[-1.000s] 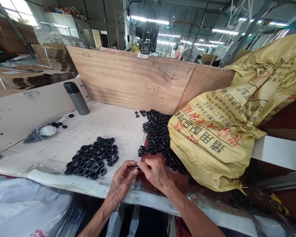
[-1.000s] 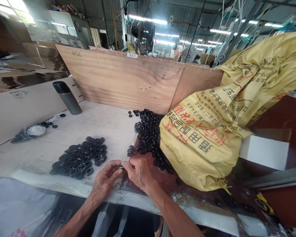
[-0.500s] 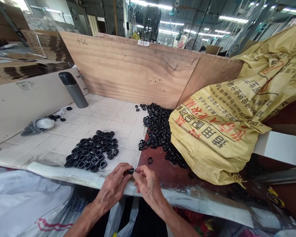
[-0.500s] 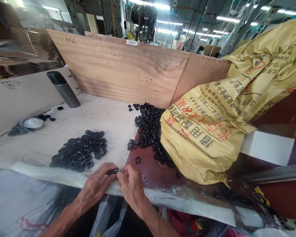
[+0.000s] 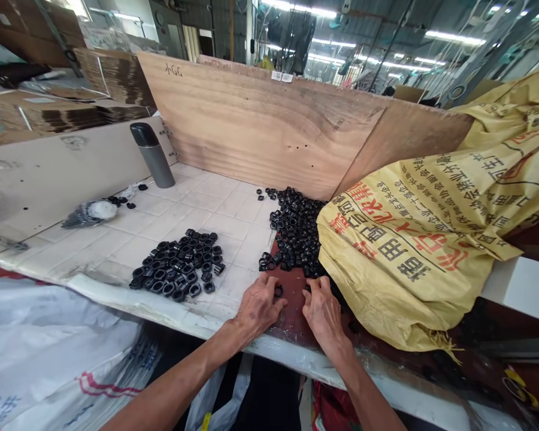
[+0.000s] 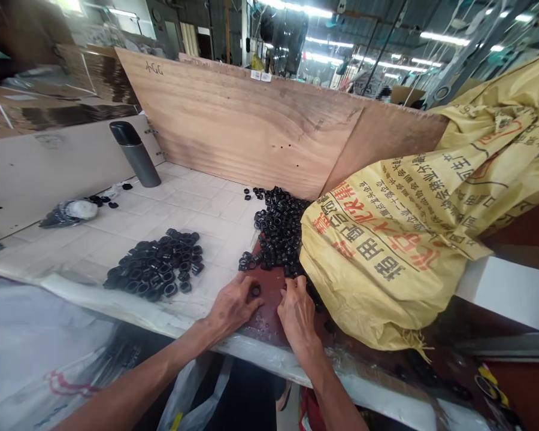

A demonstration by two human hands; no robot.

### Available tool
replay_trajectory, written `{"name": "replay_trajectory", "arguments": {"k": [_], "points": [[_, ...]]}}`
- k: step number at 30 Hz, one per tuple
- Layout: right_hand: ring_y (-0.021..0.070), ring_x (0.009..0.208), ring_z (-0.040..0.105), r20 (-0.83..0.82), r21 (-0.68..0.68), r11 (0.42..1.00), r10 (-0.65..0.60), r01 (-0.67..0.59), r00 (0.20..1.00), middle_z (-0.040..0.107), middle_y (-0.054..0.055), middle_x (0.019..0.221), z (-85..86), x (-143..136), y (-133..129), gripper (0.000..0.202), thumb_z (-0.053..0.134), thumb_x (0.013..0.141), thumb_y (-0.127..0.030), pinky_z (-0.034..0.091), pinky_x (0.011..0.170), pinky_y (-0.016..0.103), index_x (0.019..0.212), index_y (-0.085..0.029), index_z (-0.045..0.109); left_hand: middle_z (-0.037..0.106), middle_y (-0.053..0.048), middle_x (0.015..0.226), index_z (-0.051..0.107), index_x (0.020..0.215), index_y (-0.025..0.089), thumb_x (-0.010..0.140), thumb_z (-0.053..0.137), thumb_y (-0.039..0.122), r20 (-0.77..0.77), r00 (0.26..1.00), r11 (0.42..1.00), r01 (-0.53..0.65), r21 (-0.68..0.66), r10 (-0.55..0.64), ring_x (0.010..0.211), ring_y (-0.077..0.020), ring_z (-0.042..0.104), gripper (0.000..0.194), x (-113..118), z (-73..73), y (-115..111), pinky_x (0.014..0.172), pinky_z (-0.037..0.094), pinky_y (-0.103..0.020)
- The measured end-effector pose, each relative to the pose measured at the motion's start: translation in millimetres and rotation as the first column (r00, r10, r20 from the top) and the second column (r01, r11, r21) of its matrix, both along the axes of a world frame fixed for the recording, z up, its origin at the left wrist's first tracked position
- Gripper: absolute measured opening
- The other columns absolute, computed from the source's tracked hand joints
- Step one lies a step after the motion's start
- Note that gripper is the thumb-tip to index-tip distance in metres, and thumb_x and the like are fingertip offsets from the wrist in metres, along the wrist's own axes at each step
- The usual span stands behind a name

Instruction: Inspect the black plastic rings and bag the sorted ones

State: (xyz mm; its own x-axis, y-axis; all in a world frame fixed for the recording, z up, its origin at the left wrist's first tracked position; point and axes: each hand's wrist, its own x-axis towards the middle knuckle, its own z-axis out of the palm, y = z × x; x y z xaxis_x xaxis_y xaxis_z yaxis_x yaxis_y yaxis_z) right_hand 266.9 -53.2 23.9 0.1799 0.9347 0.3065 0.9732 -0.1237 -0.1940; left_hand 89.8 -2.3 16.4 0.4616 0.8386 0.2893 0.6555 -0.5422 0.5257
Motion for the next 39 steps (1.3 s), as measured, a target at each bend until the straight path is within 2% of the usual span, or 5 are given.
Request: {"name": "replay_trajectory", "arguments": {"k": [5, 12, 18, 32, 39], "points": [[0.0232, 0.087, 0.065, -0.253, 0.156, 0.977, 0.184, -0.148, 0.950, 0.058, 0.012, 0.102, -6.7, 5.7, -1.0, 0.020, 0.046, 0.093, -0.014, 0.055, 0.073, 0.034, 0.101, -0.018, 0.065, 0.064, -0.008, 0.097, 0.060, 0.100, 0.018, 0.088, 0.060, 0.018, 0.080, 0.995, 0.998, 0.058, 0.007, -0.059, 0.093, -0.0250, 0.065, 0.013, 1.5, -11.1, 6.0, 0.083, 0.057, -0.039], [0.0169, 0.071, 0.067, -0.837, 0.131, 0.951, 0.257, -0.279, 0.483, 0.070, 0.003, 0.090, 10.9, -18.1, 22.6, 0.022, 0.068, 0.085, -0.028, 0.057, 0.068, 0.028, 0.105, -0.023, 0.068, 0.061, -0.007, 0.109, 0.064, 0.116, 0.022, 0.088, 0.057, 0.010, 0.437, 0.899, 0.992, 0.038, -0.116, 0.017, 0.099, -0.0200, 0.065, 0.032, -8.9, -10.1, 13.5, 0.085, 0.058, -0.035], [0.0180, 0.081, 0.070, -0.887, 0.197, 0.927, 0.307, -0.319, 0.344, 0.069, 0.006, 0.108, 4.3, -24.6, 42.8, 0.021, 0.065, 0.087, -0.031, 0.060, 0.075, 0.031, 0.105, -0.023, 0.072, 0.064, -0.006, 0.108, 0.061, 0.121, 0.023, 0.084, 0.058, 0.009, 0.580, 0.810, 0.957, 0.091, -0.275, 0.090, 0.088, -0.0163, 0.068, 0.040, -7.6, -8.1, 19.1, 0.075, 0.060, -0.031], [0.0209, 0.094, 0.068, -0.725, 0.259, 0.902, 0.417, -0.345, 0.548, 0.071, 0.007, 0.102, 2.5, -18.1, 45.8, 0.018, 0.060, 0.092, -0.026, 0.058, 0.079, 0.031, 0.104, -0.023, 0.074, 0.069, -0.003, 0.102, 0.064, 0.103, 0.020, 0.085, 0.067, 0.021, 0.658, 0.745, 0.948, 0.124, -0.292, 0.106, 0.079, -0.0136, 0.069, 0.018, -8.3, -2.5, 20.0, 0.077, 0.059, -0.029], [0.0134, 0.056, 0.060, -0.636, 0.221, 0.913, 0.402, -0.344, 0.658, 0.067, 0.002, 0.072, 3.0, -17.8, 46.4, 0.023, 0.057, 0.096, -0.037, 0.050, 0.059, 0.026, 0.085, -0.020, 0.069, 0.071, -0.006, 0.105, 0.069, 0.102, 0.021, 0.089, 0.068, 0.028, 0.679, 0.734, 0.967, 0.165, -0.196, 0.013, 0.099, -0.0190, 0.068, 0.015, -10.1, -3.0, 20.9, 0.089, 0.057, -0.034]]}}
